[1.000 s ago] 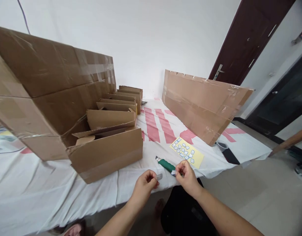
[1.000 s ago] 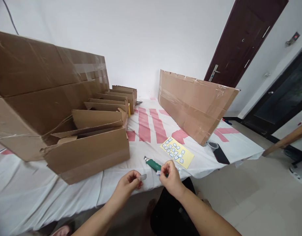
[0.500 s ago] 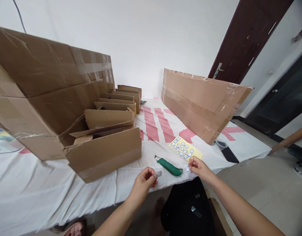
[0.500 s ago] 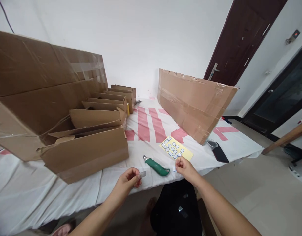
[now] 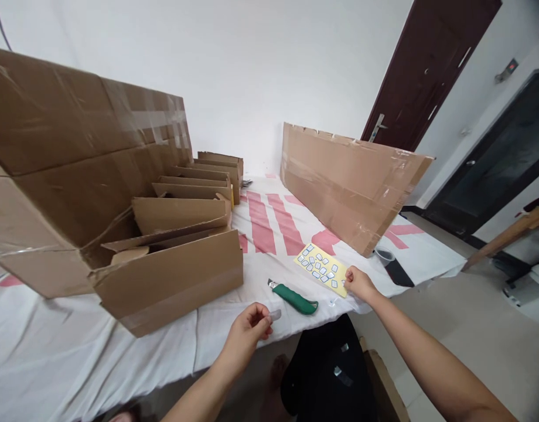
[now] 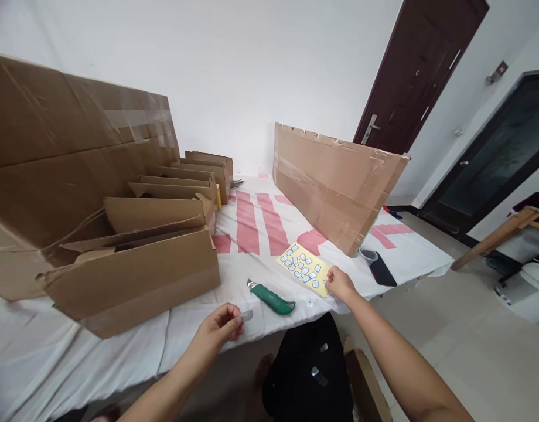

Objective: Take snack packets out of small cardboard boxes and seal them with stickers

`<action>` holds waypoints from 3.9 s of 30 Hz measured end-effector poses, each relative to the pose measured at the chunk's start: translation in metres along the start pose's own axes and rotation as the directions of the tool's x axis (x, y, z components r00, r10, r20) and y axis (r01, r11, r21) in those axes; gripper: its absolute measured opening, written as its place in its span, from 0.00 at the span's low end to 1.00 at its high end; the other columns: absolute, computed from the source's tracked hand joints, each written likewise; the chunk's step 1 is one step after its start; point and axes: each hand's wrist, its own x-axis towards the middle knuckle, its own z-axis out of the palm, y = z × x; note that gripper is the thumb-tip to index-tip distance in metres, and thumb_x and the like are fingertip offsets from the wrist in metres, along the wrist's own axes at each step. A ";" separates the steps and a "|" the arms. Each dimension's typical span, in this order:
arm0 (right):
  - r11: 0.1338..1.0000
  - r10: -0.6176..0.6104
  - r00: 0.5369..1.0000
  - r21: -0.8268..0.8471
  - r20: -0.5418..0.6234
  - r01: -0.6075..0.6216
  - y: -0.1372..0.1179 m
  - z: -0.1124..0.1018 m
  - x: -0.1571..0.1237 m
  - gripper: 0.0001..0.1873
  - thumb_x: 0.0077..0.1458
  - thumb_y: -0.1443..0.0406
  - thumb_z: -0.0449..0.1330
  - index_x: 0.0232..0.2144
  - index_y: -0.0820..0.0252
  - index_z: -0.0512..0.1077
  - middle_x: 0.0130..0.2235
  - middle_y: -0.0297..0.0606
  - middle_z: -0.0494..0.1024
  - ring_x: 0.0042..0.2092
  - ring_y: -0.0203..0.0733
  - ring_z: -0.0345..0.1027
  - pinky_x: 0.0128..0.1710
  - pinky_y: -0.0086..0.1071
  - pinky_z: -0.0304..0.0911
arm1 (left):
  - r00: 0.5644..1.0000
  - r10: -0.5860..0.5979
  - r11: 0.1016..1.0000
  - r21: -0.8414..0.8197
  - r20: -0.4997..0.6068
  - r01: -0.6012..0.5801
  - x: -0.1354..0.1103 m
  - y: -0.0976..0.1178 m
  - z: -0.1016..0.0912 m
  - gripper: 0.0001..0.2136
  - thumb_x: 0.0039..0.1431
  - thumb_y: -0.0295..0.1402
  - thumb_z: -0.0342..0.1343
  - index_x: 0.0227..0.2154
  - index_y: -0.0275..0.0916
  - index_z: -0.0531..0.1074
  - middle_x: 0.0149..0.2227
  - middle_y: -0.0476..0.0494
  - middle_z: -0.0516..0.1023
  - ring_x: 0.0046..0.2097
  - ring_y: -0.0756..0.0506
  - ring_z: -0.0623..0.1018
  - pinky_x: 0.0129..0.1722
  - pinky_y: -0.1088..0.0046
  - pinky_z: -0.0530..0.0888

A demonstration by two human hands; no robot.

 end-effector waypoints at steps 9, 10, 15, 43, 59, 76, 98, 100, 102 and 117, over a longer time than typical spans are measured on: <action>0.994 -0.089 0.986 0.051 -0.144 0.098 -0.017 -0.016 -0.006 0.07 0.42 0.70 0.57 0.26 0.54 0.63 0.30 0.34 0.71 0.35 0.43 0.65 0.36 0.33 0.56 | 0.986 0.150 0.977 0.164 -0.072 -0.136 -0.005 0.001 0.003 0.09 0.48 0.39 0.59 0.24 0.40 0.68 0.19 0.54 0.67 0.22 0.51 0.68 0.22 0.77 0.65; 0.989 -0.107 0.984 0.085 -0.143 0.120 -0.023 -0.014 -0.012 0.06 0.45 0.68 0.56 0.27 0.54 0.63 0.32 0.35 0.71 0.36 0.44 0.66 0.37 0.34 0.58 | 0.972 0.220 0.954 0.225 -0.080 -0.197 -0.007 0.001 0.004 0.07 0.50 0.37 0.58 0.25 0.40 0.69 0.20 0.54 0.68 0.23 0.51 0.69 0.24 0.76 0.66; 0.925 -0.234 0.967 0.328 0.103 0.189 -0.070 0.013 -0.066 0.07 0.53 0.58 0.54 0.31 0.54 0.63 0.28 0.33 0.75 0.29 0.41 0.70 0.31 0.34 0.63 | 0.801 0.593 0.670 0.500 0.084 -0.549 -0.019 0.003 0.006 0.05 0.54 0.26 0.53 0.28 0.42 0.73 0.27 0.47 0.75 0.29 0.48 0.73 0.30 0.74 0.70; 0.815 -0.313 0.908 0.569 0.279 0.107 -0.129 0.065 -0.129 0.13 0.43 0.70 0.60 0.30 0.55 0.60 0.28 0.28 0.69 0.27 0.33 0.62 0.28 0.29 0.59 | 0.997 0.019 0.992 -0.122 0.079 -0.009 -0.013 0.009 0.015 0.11 0.39 0.28 0.61 0.24 0.39 0.64 0.21 0.55 0.70 0.22 0.53 0.68 0.23 0.77 0.66; 0.746 -0.372 0.913 0.639 0.168 0.186 -0.134 0.081 -0.140 0.09 0.49 0.68 0.60 0.32 0.55 0.62 0.33 0.33 0.74 0.34 0.37 0.71 0.35 0.32 0.67 | 0.983 0.164 0.985 -0.034 -0.079 -0.167 -0.021 0.006 0.020 0.07 0.43 0.28 0.60 0.23 0.39 0.66 0.24 0.53 0.69 0.28 0.51 0.68 0.28 0.77 0.66; 0.959 -0.197 0.969 0.178 -0.146 0.222 -0.052 0.025 -0.030 0.06 0.50 0.64 0.54 0.29 0.54 0.57 0.31 0.35 0.73 0.33 0.42 0.70 0.35 0.34 0.63 | 0.971 0.089 0.987 -0.115 -0.222 -0.117 -0.005 0.001 0.008 0.11 0.38 0.28 0.60 0.22 0.40 0.62 0.21 0.56 0.67 0.26 0.53 0.69 0.28 0.78 0.67; 0.878 -0.448 0.891 0.226 0.074 0.422 -0.092 0.015 -0.059 0.04 0.51 0.65 0.58 0.32 0.55 0.67 0.34 0.34 0.76 0.34 0.38 0.70 0.36 0.33 0.66 | 0.997 0.000 0.993 -0.121 -0.076 -0.009 -0.006 0.001 0.020 0.12 0.39 0.31 0.63 0.22 0.39 0.64 0.22 0.56 0.67 0.25 0.52 0.70 0.27 0.76 0.70; 0.830 -0.492 0.844 0.407 0.212 0.382 -0.116 0.031 -0.082 0.10 0.47 0.64 0.64 0.34 0.55 0.68 0.35 0.33 0.77 0.34 0.37 0.70 0.36 0.32 0.66 | 0.998 0.031 0.994 -0.102 -0.054 -0.036 -0.007 0.000 0.021 0.12 0.39 0.31 0.64 0.22 0.40 0.64 0.21 0.57 0.66 0.24 0.52 0.69 0.27 0.75 0.70; 0.785 -0.481 0.809 0.577 0.339 0.226 -0.132 0.046 -0.098 0.15 0.43 0.64 0.68 0.33 0.55 0.66 0.34 0.32 0.77 0.32 0.36 0.69 0.34 0.31 0.65 | 0.997 0.074 0.996 -0.053 -0.028 -0.075 -0.008 -0.003 0.020 0.11 0.40 0.30 0.63 0.23 0.40 0.64 0.21 0.56 0.65 0.25 0.52 0.68 0.27 0.76 0.69; 0.618 -0.255 0.878 0.766 0.406 -0.175 -0.130 0.072 -0.110 0.22 0.38 0.58 0.71 0.26 0.56 0.61 0.25 0.26 0.74 0.24 0.31 0.65 0.27 0.27 0.58 | 0.998 -0.049 0.968 -0.244 0.050 0.060 -0.003 -0.014 0.023 0.16 0.38 0.30 0.65 0.28 0.40 0.63 0.24 0.56 0.71 0.25 0.51 0.76 0.25 0.77 0.69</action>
